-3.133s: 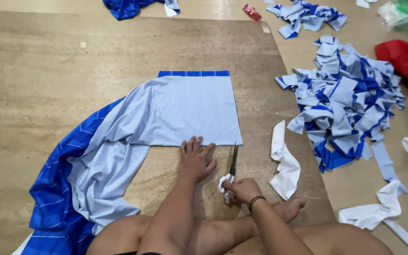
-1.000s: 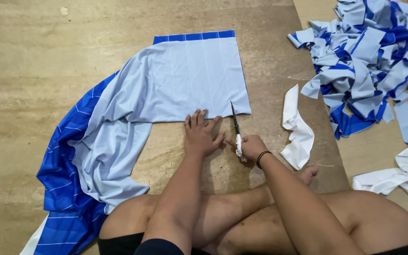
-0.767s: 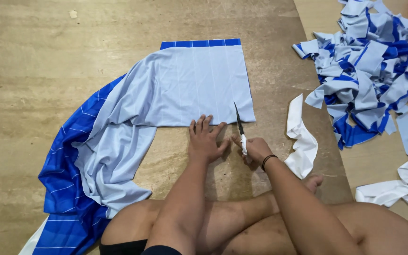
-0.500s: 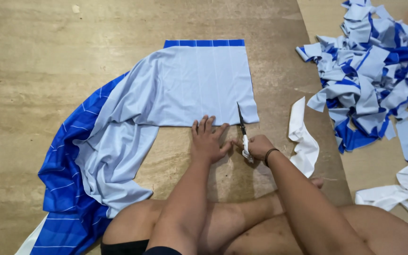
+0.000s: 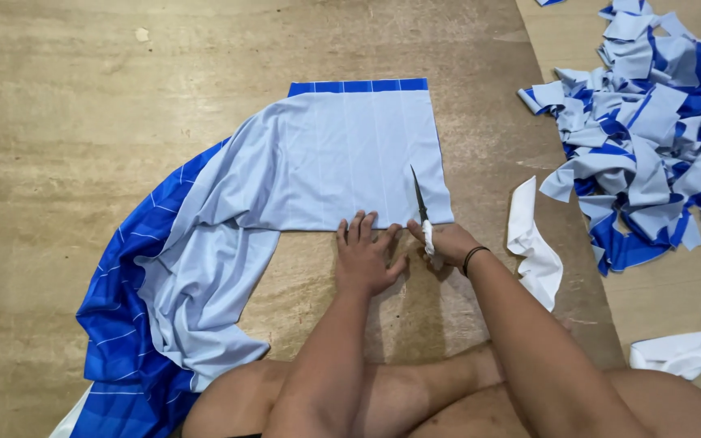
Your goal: Cutting blue and white striped fabric with scissors on the floor.
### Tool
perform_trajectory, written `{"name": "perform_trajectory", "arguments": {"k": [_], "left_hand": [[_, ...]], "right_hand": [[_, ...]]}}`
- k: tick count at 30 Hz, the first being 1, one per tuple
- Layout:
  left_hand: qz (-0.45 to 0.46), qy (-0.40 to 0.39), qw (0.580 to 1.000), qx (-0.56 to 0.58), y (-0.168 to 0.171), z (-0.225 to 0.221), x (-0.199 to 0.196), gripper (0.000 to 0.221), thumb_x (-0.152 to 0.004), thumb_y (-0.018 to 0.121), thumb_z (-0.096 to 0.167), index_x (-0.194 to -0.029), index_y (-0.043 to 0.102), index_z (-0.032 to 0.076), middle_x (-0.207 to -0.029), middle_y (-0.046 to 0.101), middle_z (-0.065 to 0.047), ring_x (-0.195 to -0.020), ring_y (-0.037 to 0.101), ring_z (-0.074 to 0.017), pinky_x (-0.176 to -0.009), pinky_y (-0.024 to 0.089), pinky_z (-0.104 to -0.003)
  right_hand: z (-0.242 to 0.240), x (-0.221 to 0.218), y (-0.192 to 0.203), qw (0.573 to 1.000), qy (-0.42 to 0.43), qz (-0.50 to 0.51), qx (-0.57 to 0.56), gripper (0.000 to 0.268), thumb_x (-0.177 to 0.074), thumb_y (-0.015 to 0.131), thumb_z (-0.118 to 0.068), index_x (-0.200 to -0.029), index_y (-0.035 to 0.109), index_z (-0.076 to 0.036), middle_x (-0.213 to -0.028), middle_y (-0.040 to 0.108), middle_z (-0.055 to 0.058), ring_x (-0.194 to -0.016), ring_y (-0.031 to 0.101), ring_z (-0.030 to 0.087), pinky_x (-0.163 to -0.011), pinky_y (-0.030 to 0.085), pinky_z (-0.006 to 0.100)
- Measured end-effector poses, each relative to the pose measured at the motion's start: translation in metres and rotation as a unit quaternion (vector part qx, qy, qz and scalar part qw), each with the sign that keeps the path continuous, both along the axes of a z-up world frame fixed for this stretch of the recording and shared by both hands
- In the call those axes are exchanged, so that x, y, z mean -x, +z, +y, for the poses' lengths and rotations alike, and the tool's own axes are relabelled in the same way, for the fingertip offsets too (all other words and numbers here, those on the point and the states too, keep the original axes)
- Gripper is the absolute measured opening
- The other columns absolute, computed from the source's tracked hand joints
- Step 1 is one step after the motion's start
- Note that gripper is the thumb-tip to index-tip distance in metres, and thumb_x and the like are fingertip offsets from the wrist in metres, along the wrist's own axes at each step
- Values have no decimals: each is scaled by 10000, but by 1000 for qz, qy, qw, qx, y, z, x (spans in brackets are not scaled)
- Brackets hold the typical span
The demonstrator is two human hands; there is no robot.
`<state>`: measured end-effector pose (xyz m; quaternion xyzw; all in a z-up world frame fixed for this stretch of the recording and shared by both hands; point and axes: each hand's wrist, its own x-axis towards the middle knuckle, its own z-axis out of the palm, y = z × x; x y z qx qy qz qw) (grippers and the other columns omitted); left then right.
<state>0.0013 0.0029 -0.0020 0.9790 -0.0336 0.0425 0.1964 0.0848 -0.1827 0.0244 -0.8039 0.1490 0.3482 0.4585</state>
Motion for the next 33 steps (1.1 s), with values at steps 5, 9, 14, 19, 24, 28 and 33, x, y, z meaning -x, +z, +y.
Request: {"name": "perform_trajectory", "arguments": {"k": [5,9,14,19,24,28,33], "left_hand": [[-10,0,1000,-10,-11,1,2,675,-803,642,627,-1413,585,345,-1537,376,-105,-1488,239,-307,-1223,98,-580],[-32,1,999,-4,-10,-1,3,672,-799,653,628,-1402,606,333,-1539,381,-102,-1487,244,-317,-1220,108,-587],[-14,4,1000,6,-15,-2,3,659,-817,643,628,-1407,608,335,-1531,386,-110,-1487,247,-319,-1224,112,-588],[-33,1,999,-11,-4,1,0,652,-834,618,633,-1422,580,354,-1543,383,-115,-1498,236,-316,-1227,99,-581],[12,-3,1000,-1,-7,-3,0,677,-809,609,638,-1422,547,357,-1543,369,-120,-1488,221,-323,-1211,74,-584],[-3,-4,1000,-7,-11,1,6,655,-830,604,635,-1422,565,357,-1546,379,-127,-1496,235,-323,-1224,79,-579],[-11,0,1000,8,-1,-1,3,668,-819,611,650,-1415,574,352,-1543,381,-120,-1491,232,-324,-1227,80,-583]], "right_hand": [[11,-18,0,991,50,23,118,735,-743,738,-727,-820,704,3,-736,677,162,-573,670,267,-462,540,403],[2,-24,-20,999,7,27,31,715,-698,814,-690,-856,727,2,-742,692,100,-567,616,216,-459,494,397],[17,-34,9,995,42,38,81,688,-728,752,-702,-879,749,-30,-716,687,113,-577,657,239,-490,542,400],[7,-52,-14,995,61,-25,78,687,-723,792,-654,-860,734,17,-710,677,110,-593,645,238,-498,539,427],[11,-70,-3,997,48,2,58,688,-799,742,-742,-740,660,-61,-658,645,91,-527,557,186,-450,373,332],[16,-70,-5,996,19,21,84,622,-735,833,-615,-699,592,-42,-641,608,108,-545,606,241,-438,474,401],[11,-80,-6,1000,-3,23,-12,564,-747,793,-617,-731,648,-72,-659,655,82,-551,660,199,-442,531,369]]}}
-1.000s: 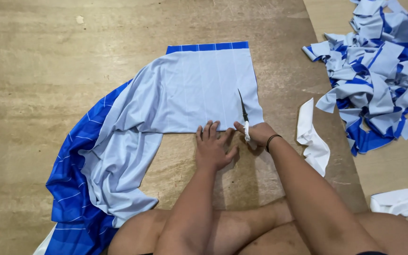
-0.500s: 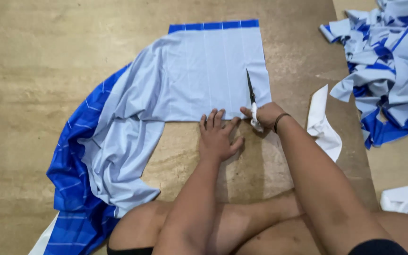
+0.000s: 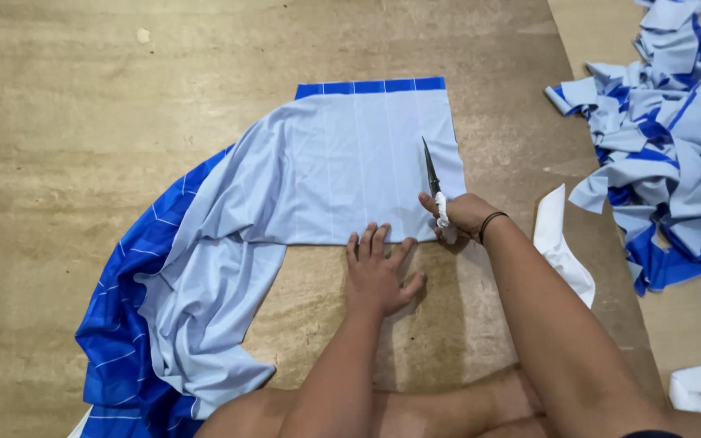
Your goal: Cutting blue and white striped fabric with scissors on the floor.
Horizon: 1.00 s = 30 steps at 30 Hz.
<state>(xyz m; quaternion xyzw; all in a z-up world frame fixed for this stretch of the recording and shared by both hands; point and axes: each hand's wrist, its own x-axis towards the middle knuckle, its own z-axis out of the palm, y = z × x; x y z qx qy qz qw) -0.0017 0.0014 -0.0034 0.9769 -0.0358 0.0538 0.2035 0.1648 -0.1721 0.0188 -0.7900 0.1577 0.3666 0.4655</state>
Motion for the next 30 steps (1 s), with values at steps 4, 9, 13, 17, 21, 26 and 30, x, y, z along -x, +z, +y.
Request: {"name": "perform_trajectory", "arguments": {"k": [4,9,13,17,21,26,30], "left_hand": [[3,-4,1000,-3,-7,2,-3,684,-798,615,669,-1402,588,348,-1525,375,-134,-1474,230,-330,-1209,84,-590],[18,-8,1000,-1,3,1,-2,714,-797,586,744,-1396,594,356,-1530,363,-121,-1490,212,-319,-1220,72,-582],[30,-5,1000,-8,3,1,-9,721,-792,587,762,-1384,590,351,-1522,356,-124,-1482,204,-318,-1203,68,-584],[30,-8,999,-23,1,0,-2,705,-801,582,756,-1380,591,354,-1521,353,-131,-1480,206,-316,-1208,73,-578],[33,-6,999,-28,6,1,-3,695,-823,570,752,-1399,581,363,-1532,354,-119,-1494,206,-309,-1226,71,-570],[7,-5,999,-33,1,0,-8,719,-786,602,744,-1387,581,350,-1512,367,-136,-1471,217,-327,-1197,83,-582],[-18,-7,999,-32,2,1,-3,703,-792,621,730,-1371,598,332,-1502,393,-151,-1470,246,-338,-1205,110,-588]], "right_hand": [[8,-17,3,999,-17,24,10,635,-790,761,-685,-771,570,-80,-663,593,72,-536,597,191,-434,475,368],[-4,-33,-29,996,58,-59,32,661,-724,796,-654,-807,707,-5,-679,689,75,-552,642,176,-479,518,354],[20,-23,36,1000,2,7,27,586,-735,765,-649,-780,653,-76,-667,669,80,-554,659,189,-479,527,372],[24,-39,19,1000,-16,-7,10,646,-733,794,-680,-757,616,-59,-663,622,60,-565,617,187,-480,496,347],[24,-47,13,1000,-7,5,19,618,-690,816,-642,-754,641,-53,-653,636,61,-534,563,196,-440,457,384],[32,-64,19,999,10,-12,35,641,-751,798,-669,-777,662,-42,-669,669,94,-556,644,195,-486,529,355],[42,-67,24,997,-60,-25,40,608,-684,868,-614,-796,645,-59,-701,649,59,-590,610,174,-485,497,378]]}}
